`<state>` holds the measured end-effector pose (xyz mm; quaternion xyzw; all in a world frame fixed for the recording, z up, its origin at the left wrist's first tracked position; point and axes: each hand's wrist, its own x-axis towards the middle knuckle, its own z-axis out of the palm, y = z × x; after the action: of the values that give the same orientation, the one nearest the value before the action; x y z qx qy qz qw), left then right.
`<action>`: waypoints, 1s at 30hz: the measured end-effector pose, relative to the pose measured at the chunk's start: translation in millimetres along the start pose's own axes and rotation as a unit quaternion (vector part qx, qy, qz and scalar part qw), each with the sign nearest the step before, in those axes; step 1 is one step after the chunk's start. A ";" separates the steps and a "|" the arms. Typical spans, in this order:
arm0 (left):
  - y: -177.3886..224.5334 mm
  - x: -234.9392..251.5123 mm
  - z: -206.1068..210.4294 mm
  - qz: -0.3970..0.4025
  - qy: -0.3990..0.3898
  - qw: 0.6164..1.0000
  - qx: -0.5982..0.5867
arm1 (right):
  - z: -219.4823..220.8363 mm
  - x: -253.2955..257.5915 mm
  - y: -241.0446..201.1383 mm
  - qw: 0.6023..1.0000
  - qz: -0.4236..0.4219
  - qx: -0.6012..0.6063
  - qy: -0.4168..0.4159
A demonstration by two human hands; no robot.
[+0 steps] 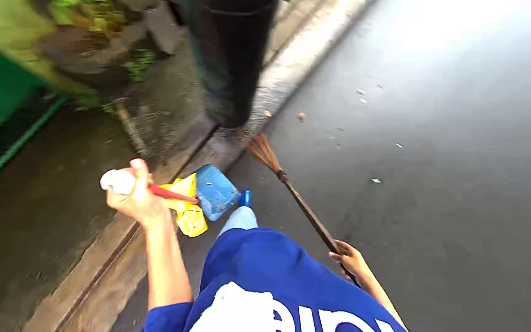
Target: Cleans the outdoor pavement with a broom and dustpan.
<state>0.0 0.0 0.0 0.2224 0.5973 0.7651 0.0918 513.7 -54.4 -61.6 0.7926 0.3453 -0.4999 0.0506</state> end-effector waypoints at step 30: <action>-175.1 -93.5 527.0 -0.162 -0.370 0.900 0.166 | -440.7 221.2 -257.5 0.955 -0.010 -0.285 0.076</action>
<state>297.8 469.4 -89.9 0.4017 0.6661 0.4924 0.3904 751.5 437.7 41.7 0.7773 0.4844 -0.3193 0.2433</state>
